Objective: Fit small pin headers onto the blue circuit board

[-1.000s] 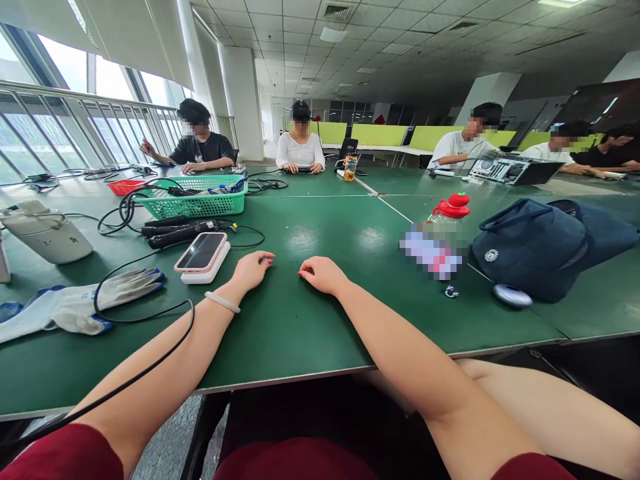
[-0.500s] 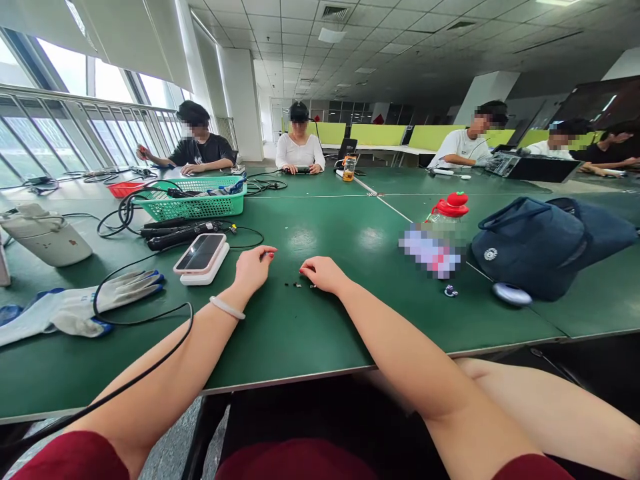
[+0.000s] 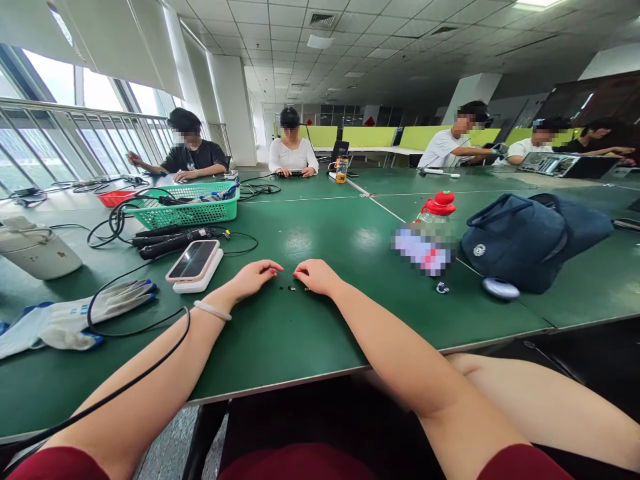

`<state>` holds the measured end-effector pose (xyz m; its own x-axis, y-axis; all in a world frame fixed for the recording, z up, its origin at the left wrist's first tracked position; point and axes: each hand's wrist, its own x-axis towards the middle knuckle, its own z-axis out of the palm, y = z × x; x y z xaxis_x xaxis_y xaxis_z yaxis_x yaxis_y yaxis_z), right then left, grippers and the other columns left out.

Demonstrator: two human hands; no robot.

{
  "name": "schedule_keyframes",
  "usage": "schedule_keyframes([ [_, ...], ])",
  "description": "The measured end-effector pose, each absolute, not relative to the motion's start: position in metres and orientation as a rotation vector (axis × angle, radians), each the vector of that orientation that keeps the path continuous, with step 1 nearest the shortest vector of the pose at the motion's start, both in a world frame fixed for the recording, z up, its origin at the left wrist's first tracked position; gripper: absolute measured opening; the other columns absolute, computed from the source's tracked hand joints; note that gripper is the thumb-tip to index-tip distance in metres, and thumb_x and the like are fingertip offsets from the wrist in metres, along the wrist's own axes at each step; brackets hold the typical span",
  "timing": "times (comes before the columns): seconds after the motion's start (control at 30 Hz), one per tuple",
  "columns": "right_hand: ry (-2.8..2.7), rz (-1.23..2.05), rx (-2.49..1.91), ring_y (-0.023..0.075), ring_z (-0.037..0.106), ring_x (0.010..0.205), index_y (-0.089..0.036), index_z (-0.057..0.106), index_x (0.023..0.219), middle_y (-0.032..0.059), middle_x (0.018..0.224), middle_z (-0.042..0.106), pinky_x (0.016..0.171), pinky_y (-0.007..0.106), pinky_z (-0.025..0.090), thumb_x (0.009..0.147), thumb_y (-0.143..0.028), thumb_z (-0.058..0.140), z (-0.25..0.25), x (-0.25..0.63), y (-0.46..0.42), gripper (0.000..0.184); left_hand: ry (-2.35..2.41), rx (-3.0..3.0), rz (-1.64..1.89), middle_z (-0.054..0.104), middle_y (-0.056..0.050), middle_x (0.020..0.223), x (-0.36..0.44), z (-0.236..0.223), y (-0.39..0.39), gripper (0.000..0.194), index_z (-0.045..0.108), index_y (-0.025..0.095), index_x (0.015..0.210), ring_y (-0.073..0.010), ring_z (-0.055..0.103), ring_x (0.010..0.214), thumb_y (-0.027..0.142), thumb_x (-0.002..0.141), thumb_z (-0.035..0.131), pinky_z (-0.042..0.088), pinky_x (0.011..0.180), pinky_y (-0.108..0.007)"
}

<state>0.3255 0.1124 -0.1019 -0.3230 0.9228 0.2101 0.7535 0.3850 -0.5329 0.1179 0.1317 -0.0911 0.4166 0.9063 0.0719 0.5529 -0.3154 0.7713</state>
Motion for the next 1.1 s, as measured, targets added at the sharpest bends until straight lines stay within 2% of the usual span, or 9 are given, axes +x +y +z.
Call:
schedule_keyframes([
  [0.07,-2.176,0.449,-1.417,0.0121,0.055,0.074,-0.017,0.071,0.083,0.002,0.081,0.068,0.065,0.022,0.035,0.088,-0.019,0.052,-0.103,0.326,0.114,0.02,1.043,1.986,0.619,0.069,-0.005,0.092,0.136,-0.091,0.118,0.037,0.067,0.016,0.102,-0.0187,0.061,0.088,0.041,0.079,0.054,0.045,0.084,-0.03],
  [0.2,-2.173,0.489,-1.415,0.0101,0.05,0.067,-0.015,0.071,0.08,0.0002,0.072,0.064,0.061,0.022,0.032,0.087,-0.013,0.048,-0.104,0.329,0.116,0.024,0.917,1.972,0.728,0.068,-0.007,0.098,0.154,-0.091,0.104,0.036,0.065,0.015,0.105,-0.018,0.06,0.09,0.039,0.084,0.047,0.045,0.087,-0.032],
  [0.33,-2.223,0.496,-1.35,0.0098,0.05,0.067,-0.017,0.072,0.089,0.0002,0.075,0.063,0.063,0.022,0.033,0.088,-0.024,0.054,-0.103,0.331,0.115,0.019,1.044,2.108,0.772,0.069,-0.006,0.094,0.144,-0.09,0.111,0.035,0.065,0.017,0.101,-0.0194,0.061,0.092,0.037,0.089,0.039,0.044,0.089,-0.033],
  [0.4,-2.28,0.478,-1.296,0.0108,0.052,0.072,-0.019,0.072,0.096,0.0013,0.083,0.064,0.067,0.022,0.036,0.084,-0.031,0.063,-0.103,0.33,0.113,0.019,1.184,2.17,0.77,0.07,-0.004,0.09,0.136,-0.091,0.117,0.036,0.066,0.019,0.1,-0.0194,0.061,0.088,0.037,0.089,0.037,0.044,0.086,-0.032],
  [0.47,-2.349,0.444,-1.235,0.0126,0.055,0.079,-0.021,0.071,0.101,0.0029,0.091,0.064,0.072,0.024,0.039,0.079,-0.036,0.07,-0.103,0.329,0.111,0.026,1.291,2.171,0.818,0.07,-0.003,0.088,0.131,-0.093,0.121,0.038,0.065,0.02,0.102,-0.0186,0.06,0.083,0.038,0.09,0.034,0.045,0.08,-0.031],
  [0.57,-2.432,0.376,-1.157,0.0149,0.057,0.087,-0.022,0.071,0.104,0.0045,0.099,0.062,0.079,0.028,0.042,0.08,-0.038,0.07,-0.105,0.325,0.108,0.029,1.361,2.145,0.873,0.069,-0.002,0.085,0.13,-0.094,0.122,0.04,0.064,0.021,0.106,-0.0167,0.059,0.074,0.04,0.092,0.032,0.045,0.071,-0.028],
  [0.87,-2.495,0.165,-1.028,0.016,0.057,0.085,-0.02,0.071,0.098,0.0052,0.093,0.063,0.077,0.028,0.043,0.088,-0.032,0.06,-0.114,0.309,0.104,0.019,1.388,2.143,0.702,0.066,0.001,0.073,0.131,-0.097,0.122,0.036,0.063,0.021,0.103,-0.015,0.056,0.062,0.034,0.091,0.031,0.043,0.062,-0.026],
  [1.0,-2.433,0.214,-1.067,0.0146,0.057,0.084,-0.018,0.069,0.09,0.0044,0.092,0.063,0.077,0.027,0.042,0.087,-0.024,0.062,-0.118,0.307,0.107,0.01,1.387,2.273,0.681,0.069,-0.002,0.084,0.133,-0.1,0.119,0.035,0.065,0.021,0.101,-0.0179,0.062,0.078,0.032,0.09,0.034,0.046,0.073,-0.028],
  [1.1,-2.418,0.212,-1.092,0.0145,0.057,0.082,-0.016,0.067,0.087,0.0048,0.089,0.063,0.076,0.026,0.042,0.088,-0.023,0.059,-0.12,0.31,0.104,0.01,1.36,2.343,0.692,0.07,-0.003,0.091,0.137,-0.101,0.115,0.036,0.066,0.021,0.1,-0.019,0.063,0.084,0.032,0.091,0.033,0.046,0.077,-0.029],
])
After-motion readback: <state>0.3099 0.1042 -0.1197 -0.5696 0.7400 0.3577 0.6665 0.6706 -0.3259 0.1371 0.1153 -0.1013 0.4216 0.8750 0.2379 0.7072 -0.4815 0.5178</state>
